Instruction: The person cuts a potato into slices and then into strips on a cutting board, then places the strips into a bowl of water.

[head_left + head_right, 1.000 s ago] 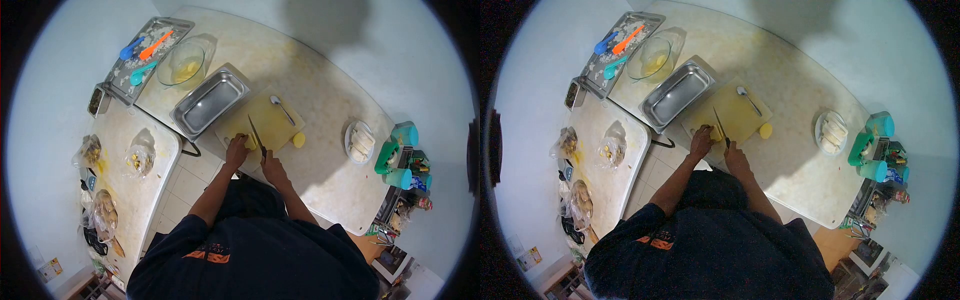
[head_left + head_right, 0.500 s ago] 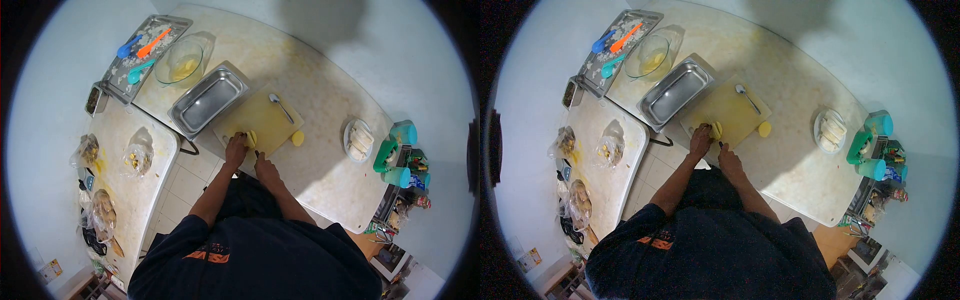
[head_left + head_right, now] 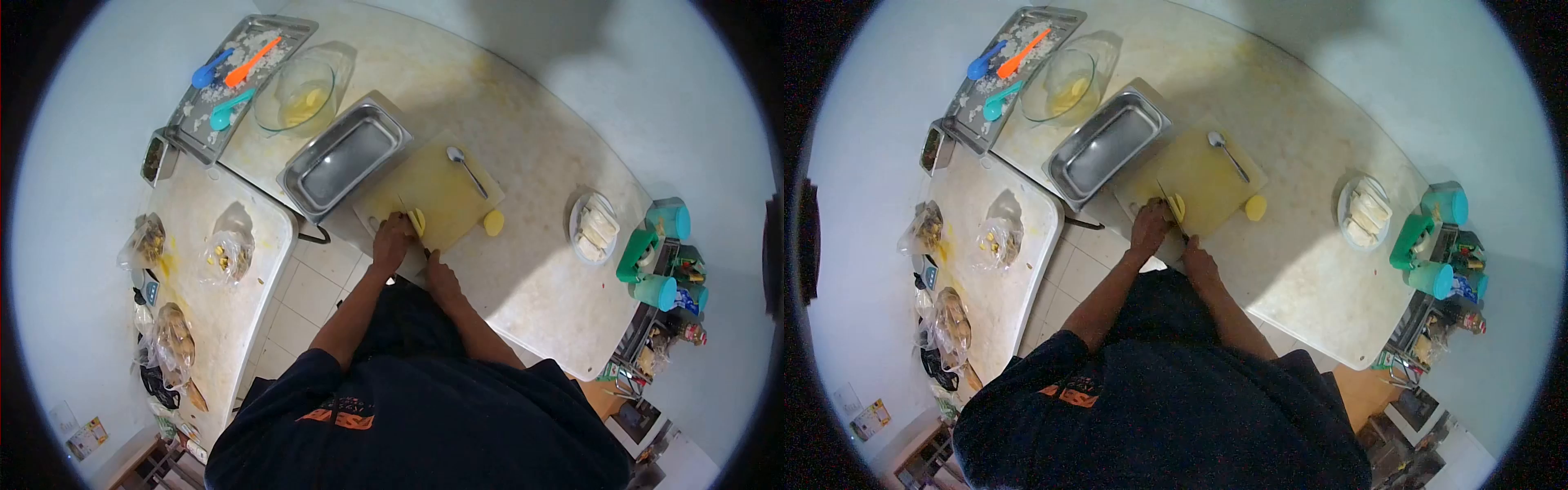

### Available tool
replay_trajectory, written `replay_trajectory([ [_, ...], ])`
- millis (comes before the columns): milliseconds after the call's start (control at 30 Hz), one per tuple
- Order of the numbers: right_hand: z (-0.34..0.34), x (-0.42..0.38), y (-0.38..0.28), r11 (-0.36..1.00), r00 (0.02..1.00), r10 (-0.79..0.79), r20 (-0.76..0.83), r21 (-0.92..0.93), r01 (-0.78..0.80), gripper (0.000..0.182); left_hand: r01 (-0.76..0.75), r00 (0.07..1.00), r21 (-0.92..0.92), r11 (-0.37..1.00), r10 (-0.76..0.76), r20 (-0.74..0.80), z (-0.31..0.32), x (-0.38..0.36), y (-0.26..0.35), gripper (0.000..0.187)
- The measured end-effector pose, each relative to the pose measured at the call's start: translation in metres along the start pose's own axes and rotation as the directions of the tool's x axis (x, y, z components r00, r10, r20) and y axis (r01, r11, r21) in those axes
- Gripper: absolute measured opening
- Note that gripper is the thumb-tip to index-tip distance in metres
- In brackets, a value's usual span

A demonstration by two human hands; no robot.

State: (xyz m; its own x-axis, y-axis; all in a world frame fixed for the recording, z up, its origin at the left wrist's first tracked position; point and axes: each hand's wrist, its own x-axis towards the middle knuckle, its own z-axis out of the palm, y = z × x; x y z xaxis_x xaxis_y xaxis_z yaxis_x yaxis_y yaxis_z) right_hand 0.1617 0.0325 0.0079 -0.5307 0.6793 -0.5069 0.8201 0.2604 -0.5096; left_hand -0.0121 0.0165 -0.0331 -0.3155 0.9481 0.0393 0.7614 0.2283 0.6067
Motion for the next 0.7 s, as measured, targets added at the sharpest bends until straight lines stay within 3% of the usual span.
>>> replay_trajectory([
  [267, 0.007, 0.007, 0.007, 0.996, 0.996, 0.087, -0.013, 0.024, -0.087, 0.053, 0.045, 0.998, 0.013, 0.999, -0.045, 0.05, -0.02, 0.005, 0.014, 0.05],
  [400, -0.007, 0.008, 0.016, 0.994, 1.0, 0.008, 0.006, 0.113, -0.009, 0.047, 0.055, 0.997, 0.008, 0.998, -0.055, 0.05, -0.02, 0.003, 0.016, 0.051],
  [467, -0.008, 0.012, 0.023, 0.983, 0.999, -0.038, 0.024, 0.178, 0.033, 0.044, -0.045, 0.998, 0.072, 0.996, 0.041, 0.045, -0.001, 0.001, -0.008, 0.051],
  [500, -0.01, 0.009, 0.019, 0.989, 1.0, -0.017, 0.006, 0.144, 0.016, 0.042, -0.096, 0.995, 0.103, 0.99, 0.092, 0.044, -0.003, 0.003, -0.006, 0.051],
  [600, -0.006, 0.001, 0.005, 0.997, 0.998, 0.045, -0.034, 0.069, -0.043, 0.036, 0.018, 0.999, 0.04, 0.999, -0.02, 0.038, -0.011, 0.002, 0.007, 0.051],
  [700, -0.001, 0.002, -0.002, 0.997, 0.997, 0.062, -0.043, 0.039, -0.06, 0.033, 0.029, 0.999, 0.126, 0.992, -0.031, 0.015, -0.015, -0.001, 0.014, 0.05],
])
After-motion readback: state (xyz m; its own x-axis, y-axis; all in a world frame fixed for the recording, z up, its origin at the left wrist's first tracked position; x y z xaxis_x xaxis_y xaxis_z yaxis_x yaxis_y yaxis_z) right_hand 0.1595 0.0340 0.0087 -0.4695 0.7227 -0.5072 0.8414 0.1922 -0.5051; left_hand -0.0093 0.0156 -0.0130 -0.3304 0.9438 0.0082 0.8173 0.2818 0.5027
